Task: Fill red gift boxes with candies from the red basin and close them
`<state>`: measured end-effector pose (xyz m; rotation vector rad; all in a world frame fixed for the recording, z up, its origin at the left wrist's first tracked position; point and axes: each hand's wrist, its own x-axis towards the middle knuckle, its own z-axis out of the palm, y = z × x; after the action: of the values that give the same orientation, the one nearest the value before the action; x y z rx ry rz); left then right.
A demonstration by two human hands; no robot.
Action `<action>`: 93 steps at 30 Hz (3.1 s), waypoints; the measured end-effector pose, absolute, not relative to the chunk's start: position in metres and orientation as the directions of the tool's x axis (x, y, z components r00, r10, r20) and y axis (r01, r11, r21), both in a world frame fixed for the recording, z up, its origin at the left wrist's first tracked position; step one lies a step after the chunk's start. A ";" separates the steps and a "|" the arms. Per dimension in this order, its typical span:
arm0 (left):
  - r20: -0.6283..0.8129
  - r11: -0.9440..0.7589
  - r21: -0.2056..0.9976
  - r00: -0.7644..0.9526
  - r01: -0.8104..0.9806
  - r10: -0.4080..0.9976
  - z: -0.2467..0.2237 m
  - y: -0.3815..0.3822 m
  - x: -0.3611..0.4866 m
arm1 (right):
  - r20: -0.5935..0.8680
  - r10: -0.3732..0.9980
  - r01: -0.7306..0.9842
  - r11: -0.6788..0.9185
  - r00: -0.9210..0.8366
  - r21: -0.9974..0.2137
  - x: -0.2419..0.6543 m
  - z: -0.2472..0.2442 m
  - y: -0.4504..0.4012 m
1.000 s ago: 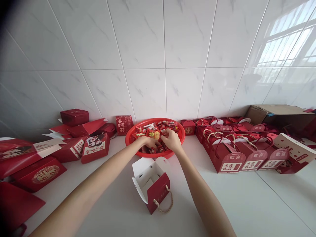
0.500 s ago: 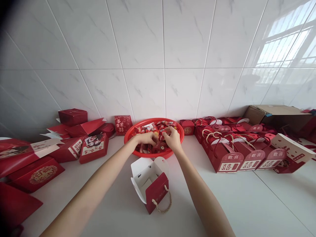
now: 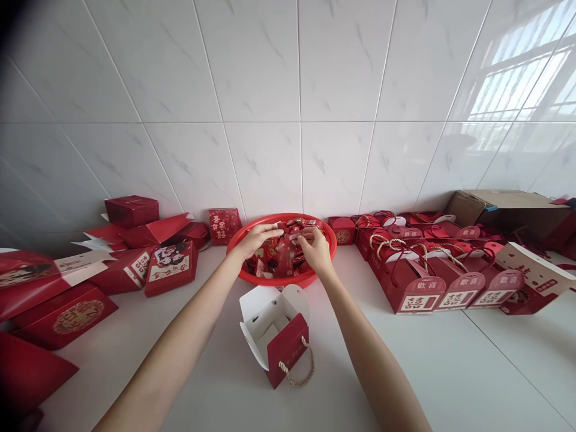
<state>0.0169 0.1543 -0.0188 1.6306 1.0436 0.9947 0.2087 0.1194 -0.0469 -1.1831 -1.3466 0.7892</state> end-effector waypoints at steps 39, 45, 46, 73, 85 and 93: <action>-0.049 -0.441 0.562 0.560 0.700 0.827 -0.038 0.157 0.025 | 0.221 0.821 -0.275 0.410 0.526 -0.870 0.209 -0.056 0.134; -0.083 -0.439 0.454 0.527 0.776 0.846 -0.032 0.152 0.032 | 0.235 0.799 -0.275 0.442 0.553 -0.854 0.209 -0.056 0.133; -0.085 -0.442 0.442 0.527 0.781 0.846 -0.032 0.151 0.033 | 0.234 0.798 -0.274 0.442 0.555 -0.854 0.209 -0.056 0.133; 0.181 -0.332 0.725 0.299 0.603 0.937 -0.035 0.247 0.078 | 0.252 0.820 -0.200 0.400 0.514 -0.894 0.204 -0.055 0.128; 0.115 -0.362 0.799 0.468 0.481 0.876 -0.013 0.192 0.040 | 0.285 0.842 -0.140 0.385 0.458 -0.912 0.205 -0.057 0.129; 0.209 -0.357 0.903 0.482 0.238 0.851 -0.018 0.156 0.024 | 0.357 0.928 -0.114 0.368 0.107 -0.923 0.208 -0.046 0.121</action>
<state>0.0237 0.1559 -0.0177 1.8534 0.9118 0.8814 0.2084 0.1209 -0.0456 -0.8797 -1.2067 0.9350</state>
